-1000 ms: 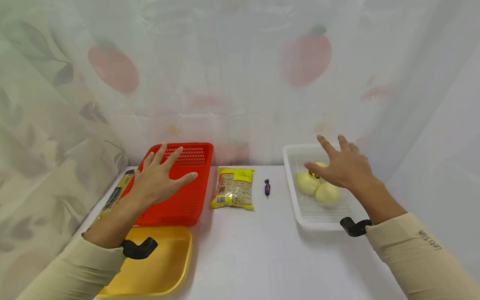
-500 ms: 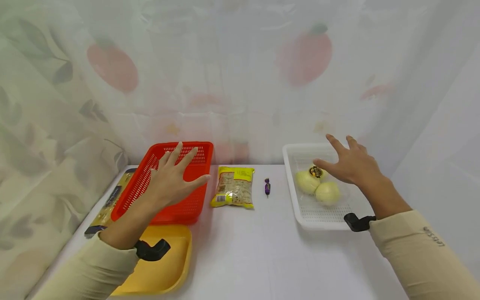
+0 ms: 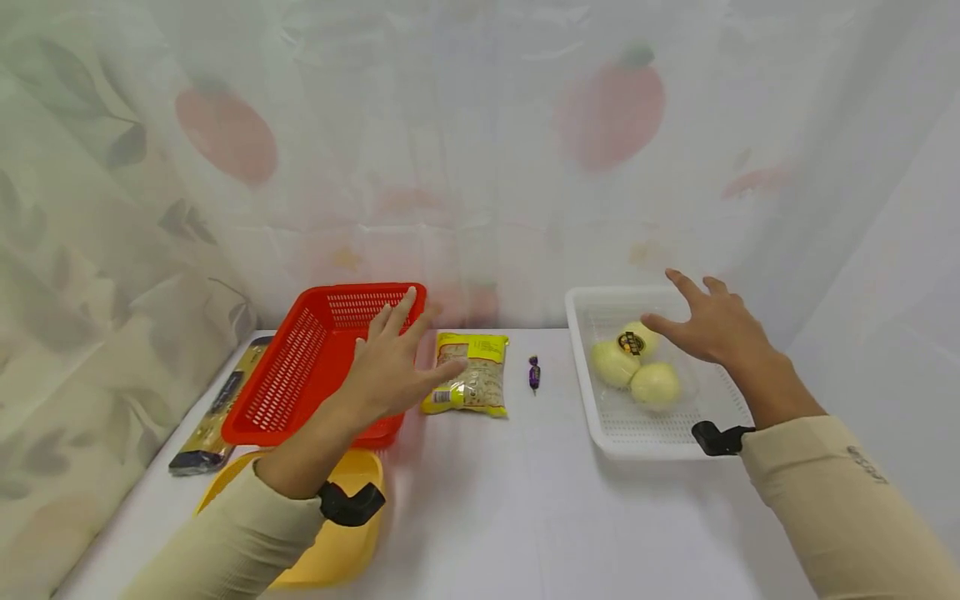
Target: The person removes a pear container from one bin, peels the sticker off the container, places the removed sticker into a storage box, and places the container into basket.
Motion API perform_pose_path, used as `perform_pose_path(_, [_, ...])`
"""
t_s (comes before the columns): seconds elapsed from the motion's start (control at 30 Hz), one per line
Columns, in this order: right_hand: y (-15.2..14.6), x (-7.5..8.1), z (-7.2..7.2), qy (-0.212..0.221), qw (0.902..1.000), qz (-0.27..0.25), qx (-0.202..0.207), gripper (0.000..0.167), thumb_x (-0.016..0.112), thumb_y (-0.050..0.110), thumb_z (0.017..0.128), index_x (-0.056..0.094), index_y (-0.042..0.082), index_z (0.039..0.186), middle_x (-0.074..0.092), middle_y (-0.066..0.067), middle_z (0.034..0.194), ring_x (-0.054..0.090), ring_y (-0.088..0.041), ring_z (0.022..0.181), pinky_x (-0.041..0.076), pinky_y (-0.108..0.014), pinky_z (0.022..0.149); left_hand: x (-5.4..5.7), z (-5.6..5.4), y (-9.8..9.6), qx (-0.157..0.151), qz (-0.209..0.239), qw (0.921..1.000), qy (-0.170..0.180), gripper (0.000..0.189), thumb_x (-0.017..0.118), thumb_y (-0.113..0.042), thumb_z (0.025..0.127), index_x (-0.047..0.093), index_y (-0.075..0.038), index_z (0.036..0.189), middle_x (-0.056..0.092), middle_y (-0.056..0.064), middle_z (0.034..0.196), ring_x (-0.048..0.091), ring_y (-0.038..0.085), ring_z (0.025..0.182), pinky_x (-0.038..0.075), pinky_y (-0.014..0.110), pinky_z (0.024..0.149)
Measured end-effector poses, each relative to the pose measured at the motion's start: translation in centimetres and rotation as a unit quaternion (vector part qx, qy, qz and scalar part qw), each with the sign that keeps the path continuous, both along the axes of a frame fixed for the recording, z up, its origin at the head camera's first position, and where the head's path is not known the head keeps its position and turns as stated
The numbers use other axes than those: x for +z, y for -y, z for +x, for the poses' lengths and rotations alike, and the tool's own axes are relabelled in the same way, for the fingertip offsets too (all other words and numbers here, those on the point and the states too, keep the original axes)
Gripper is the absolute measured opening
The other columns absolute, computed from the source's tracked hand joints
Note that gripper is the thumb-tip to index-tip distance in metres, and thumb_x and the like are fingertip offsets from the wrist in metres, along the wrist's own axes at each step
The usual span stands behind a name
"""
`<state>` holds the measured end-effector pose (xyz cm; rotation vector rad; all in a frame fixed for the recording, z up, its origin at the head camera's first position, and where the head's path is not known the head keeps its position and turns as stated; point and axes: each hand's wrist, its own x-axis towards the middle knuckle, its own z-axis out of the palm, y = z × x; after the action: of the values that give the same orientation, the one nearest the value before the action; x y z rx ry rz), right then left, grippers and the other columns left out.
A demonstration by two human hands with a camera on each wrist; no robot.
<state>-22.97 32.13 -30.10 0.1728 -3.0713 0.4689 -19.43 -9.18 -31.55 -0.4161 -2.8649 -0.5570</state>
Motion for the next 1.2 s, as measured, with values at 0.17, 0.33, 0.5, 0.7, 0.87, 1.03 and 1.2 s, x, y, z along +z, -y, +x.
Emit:
perform_pose_path(0.17, [-0.5, -0.6, -0.4, -0.009, 0.9999, -0.008, 0.001, 0.091, 0.049, 0.063, 0.090, 0.012, 0.011, 0.155, 0.015, -0.043, 0.143, 0.024, -0.068, 0.118, 0.025, -0.079, 0.085, -0.6, 0.2, -2.0, -0.010, 0.001, 0.9999, -0.009, 0.080, 0.055, -0.071, 0.079, 0.032, -0.041, 0.149, 0.013, 0.001, 0.159, 0.013, 0.036, 0.140, 0.018, 0.076, 0.096])
perform_pose_path(0.33, [-1.3, -1.3, -0.8, -0.023, 0.9994, -0.026, 0.002, 0.089, 0.051, 0.060, 0.092, 0.013, 0.009, 0.155, 0.019, -0.042, 0.143, 0.025, -0.065, 0.120, 0.024, -0.077, 0.088, -1.2, 0.4, -3.9, -0.028, -0.010, 0.9994, -0.016, 0.080, 0.050, -0.073, 0.081, 0.035, -0.035, 0.150, 0.016, 0.002, 0.158, 0.018, 0.035, 0.139, 0.022, 0.072, 0.098])
perform_pose_path(0.5, [-1.8, -1.9, -0.9, -0.023, 0.9989, -0.041, -0.005, 0.089, 0.050, 0.059, 0.092, 0.014, 0.008, 0.155, 0.020, -0.041, 0.143, 0.023, -0.064, 0.123, 0.022, -0.077, 0.089, -2.1, 0.6, -5.4, -0.040, -0.015, 0.9990, -0.010, 0.082, 0.041, -0.079, 0.081, 0.030, -0.038, 0.151, 0.014, 0.002, 0.159, 0.021, 0.039, 0.138, 0.018, 0.068, 0.103])
perform_pose_path(0.7, [-2.0, -2.2, -1.3, -0.023, 0.9983, -0.052, -0.008, 0.087, 0.051, 0.058, 0.093, 0.016, 0.006, 0.154, 0.022, -0.042, 0.142, 0.023, -0.064, 0.123, 0.023, -0.076, 0.089, -3.4, 0.7, -6.7, -0.062, 0.025, 0.9976, 0.018, 0.083, 0.044, -0.077, 0.082, 0.031, -0.035, 0.152, 0.013, 0.004, 0.160, 0.020, 0.041, 0.139, 0.024, 0.069, 0.100])
perform_pose_path(0.87, [-2.2, -2.3, -1.7, -0.012, 0.9982, -0.059, -0.009, 0.087, 0.050, 0.057, 0.093, 0.013, 0.006, 0.154, 0.022, -0.042, 0.142, 0.022, -0.063, 0.124, 0.023, -0.076, 0.090, -4.5, 0.8, -8.0, -0.078, 0.071, 0.9931, 0.050, 0.081, 0.048, -0.075, 0.082, 0.031, -0.035, 0.152, 0.010, 0.003, 0.160, 0.018, 0.042, 0.140, 0.024, 0.069, 0.100])
perform_pose_path(1.03, [-2.4, -2.7, -2.1, -0.012, 0.9978, -0.065, -0.009, 0.086, 0.049, 0.056, 0.094, 0.013, 0.006, 0.154, 0.024, -0.043, 0.140, 0.023, -0.064, 0.123, 0.023, -0.075, 0.091, -5.4, 0.7, -9.4, -0.086, 0.092, 0.9906, 0.053, 0.080, 0.049, -0.073, 0.083, 0.032, -0.035, 0.151, 0.012, 0.002, 0.160, 0.019, 0.040, 0.140, 0.023, 0.070, 0.100])
perform_pose_path(1.2, [-2.6, -3.1, -2.4, -0.011, 0.9972, -0.072, -0.016, 0.086, 0.048, 0.057, 0.094, 0.014, 0.006, 0.154, 0.024, -0.044, 0.140, 0.023, -0.064, 0.122, 0.023, -0.076, 0.090, -6.1, 0.6, -10.4, -0.093, 0.107, 0.9886, 0.052, 0.080, 0.050, -0.072, 0.084, 0.033, -0.033, 0.151, 0.013, 0.001, 0.160, 0.019, 0.035, 0.141, 0.025, 0.067, 0.101])
